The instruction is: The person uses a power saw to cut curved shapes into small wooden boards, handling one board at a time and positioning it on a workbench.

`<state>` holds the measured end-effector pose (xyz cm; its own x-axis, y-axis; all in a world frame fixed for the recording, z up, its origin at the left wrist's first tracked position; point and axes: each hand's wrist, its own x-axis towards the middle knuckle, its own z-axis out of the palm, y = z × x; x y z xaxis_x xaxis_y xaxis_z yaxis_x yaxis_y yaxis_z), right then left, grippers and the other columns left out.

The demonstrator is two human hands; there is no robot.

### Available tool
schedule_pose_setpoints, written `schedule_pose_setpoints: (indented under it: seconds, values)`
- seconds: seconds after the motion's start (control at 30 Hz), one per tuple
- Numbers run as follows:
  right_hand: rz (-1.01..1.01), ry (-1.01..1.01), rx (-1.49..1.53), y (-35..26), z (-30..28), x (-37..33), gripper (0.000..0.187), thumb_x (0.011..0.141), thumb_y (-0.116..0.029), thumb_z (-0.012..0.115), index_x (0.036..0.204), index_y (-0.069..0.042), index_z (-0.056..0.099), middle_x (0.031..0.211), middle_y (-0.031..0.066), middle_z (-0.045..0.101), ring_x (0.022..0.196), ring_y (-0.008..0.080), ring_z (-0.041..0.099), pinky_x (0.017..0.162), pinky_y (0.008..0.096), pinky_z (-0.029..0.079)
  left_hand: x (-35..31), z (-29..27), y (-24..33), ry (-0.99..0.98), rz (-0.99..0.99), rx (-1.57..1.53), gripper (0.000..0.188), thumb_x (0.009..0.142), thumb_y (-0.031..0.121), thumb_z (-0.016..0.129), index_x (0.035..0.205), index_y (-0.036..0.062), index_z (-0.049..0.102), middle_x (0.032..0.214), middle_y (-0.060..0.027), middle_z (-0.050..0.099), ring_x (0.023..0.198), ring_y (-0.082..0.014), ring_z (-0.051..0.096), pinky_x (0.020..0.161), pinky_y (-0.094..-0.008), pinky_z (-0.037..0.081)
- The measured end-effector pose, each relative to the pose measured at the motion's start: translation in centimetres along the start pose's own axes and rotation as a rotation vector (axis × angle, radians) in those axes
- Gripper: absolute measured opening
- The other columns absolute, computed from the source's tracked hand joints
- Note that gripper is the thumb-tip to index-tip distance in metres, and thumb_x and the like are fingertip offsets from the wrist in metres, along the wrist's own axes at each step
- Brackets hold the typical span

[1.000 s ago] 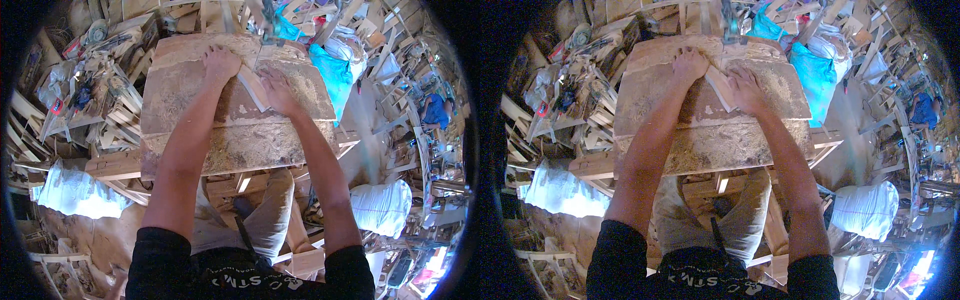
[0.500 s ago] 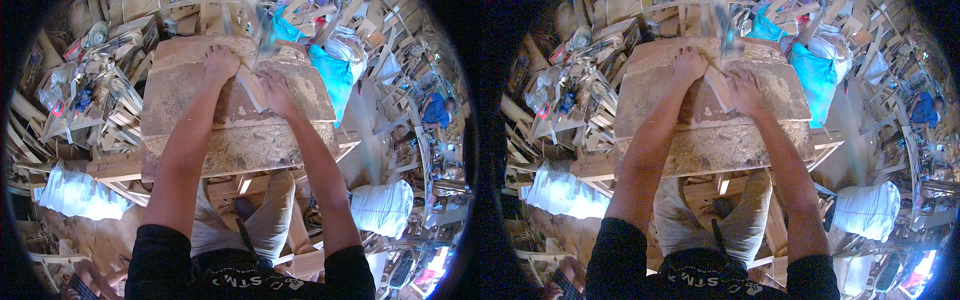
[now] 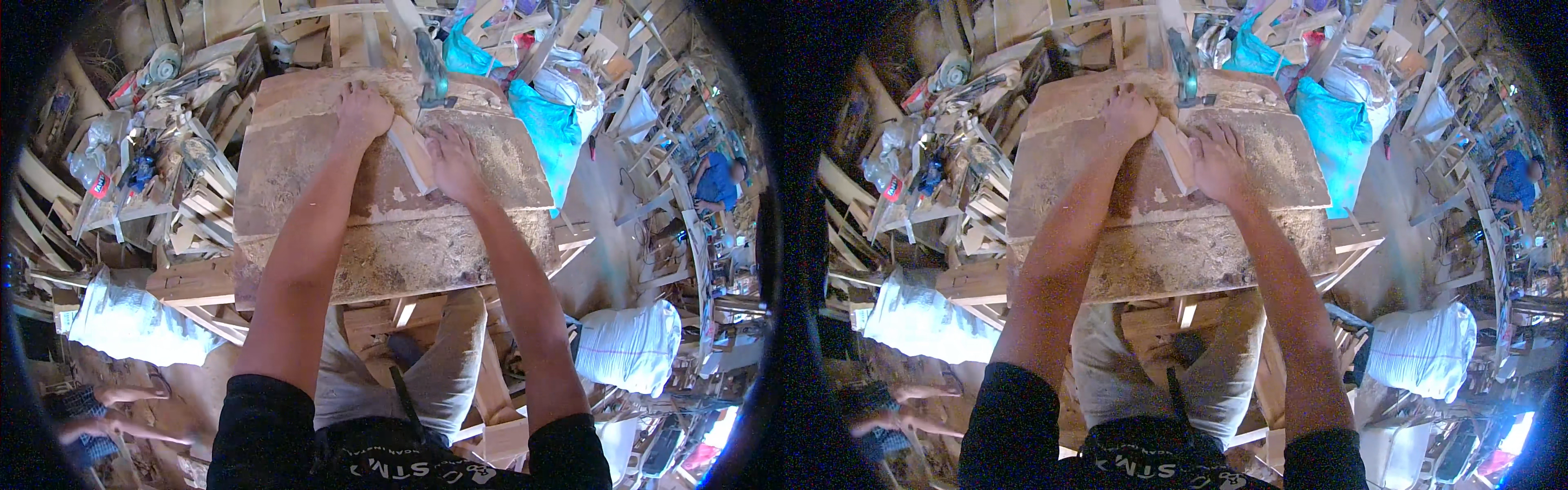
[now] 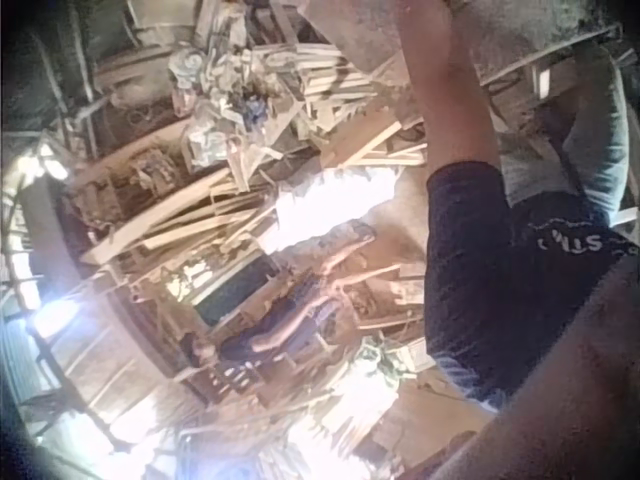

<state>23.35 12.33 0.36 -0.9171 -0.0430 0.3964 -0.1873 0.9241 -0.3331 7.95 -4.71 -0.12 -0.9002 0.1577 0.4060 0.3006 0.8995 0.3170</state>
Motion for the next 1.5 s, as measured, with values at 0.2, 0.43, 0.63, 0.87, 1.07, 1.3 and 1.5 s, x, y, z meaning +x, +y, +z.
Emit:
schedule_pose_setpoints:
  seconds: [0.2,0.43,0.63,0.87,1.07,1.3,1.5]
  values:
    - [0.016,0.057,-0.056,0.0,0.5,0.0,0.043,0.107,-0.032,0.043,0.137,-0.008,0.062,0.152,0.0171,0.049,0.144,0.0401,0.040,0.122,0.0545,0.025,0.6,1.0,-0.3,0.043,0.047,0.062,0.050,0.094,0.037,0.056,0.136,0.0091,0.063,0.147,-0.0209,0.054,0.135,-0.0455,0.050,0.113,-0.0594,0.040]
    - [0.053,0.080,-0.031,-0.1,0.9,-0.1,0.042,0.107,-0.031,0.045,0.137,-0.007,0.062,0.151,0.0161,0.050,0.146,0.0399,0.038,0.123,0.0556,0.023,1.2,-0.2,0.3,-0.113,0.016,-0.103,0.054,0.093,0.033,0.055,0.135,0.0000,0.064,0.155,-0.0252,0.044,0.148,-0.0441,0.036,0.121,-0.0550,0.031]
    - [0.046,0.118,-0.043,-0.6,1.1,0.1,0.041,0.106,-0.030,0.047,0.135,-0.006,0.061,0.148,0.0158,0.052,0.144,0.0399,0.040,0.122,0.0571,0.024,1.2,-1.0,0.5,-0.148,0.002,-0.077,0.056,0.095,0.033,0.053,0.142,0.0026,0.057,0.157,-0.0230,0.042,0.148,-0.0426,0.036,0.121,-0.0529,0.032]
    - [0.073,0.148,-0.076,-0.1,2.0,0.3,0.040,0.105,-0.030,0.047,0.134,-0.007,0.062,0.147,0.0164,0.053,0.141,0.0400,0.043,0.119,0.0614,0.026,1.5,-0.9,0.8,-0.129,0.039,-0.045,0.055,0.096,0.034,0.052,0.142,0.0039,0.057,0.156,-0.0228,0.044,0.146,-0.0429,0.038,0.121,-0.0525,0.032]
    - [0.120,0.124,-0.085,-0.5,1.9,0.3,0.042,0.105,-0.030,0.045,0.137,-0.007,0.060,0.148,0.0178,0.052,0.144,0.0409,0.040,0.122,0.0614,0.023,2.0,0.0,0.4,-0.094,0.077,-0.075,0.053,0.095,0.033,0.053,0.139,0.0031,0.060,0.152,-0.0224,0.048,0.143,-0.0430,0.042,0.119,-0.0545,0.034]
    - [0.119,0.160,-0.092,-0.5,1.6,0.3,0.044,0.105,-0.031,0.045,0.136,-0.003,0.060,0.148,0.0181,0.052,0.142,0.0411,0.043,0.122,0.0596,0.024,2.5,0.4,1.3,-0.099,0.065,-0.146,0.047,0.094,0.031,0.056,0.130,0.0030,0.067,0.150,-0.0222,0.050,0.140,-0.0450,0.043,0.115,-0.0532,0.039]
    - [0.033,-0.045,-0.182,1.5,2.9,0.6,0.055,0.095,-0.039,0.058,0.138,-0.005,0.061,0.140,0.0181,0.063,0.141,0.0336,0.048,0.122,0.0578,0.024,1.2,-6.2,1.3,-0.403,0.224,0.044,0.042,0.091,0.029,0.058,0.121,0.0031,0.071,0.135,-0.0226,0.063,0.132,-0.0405,0.053,0.113,-0.0538,0.039]
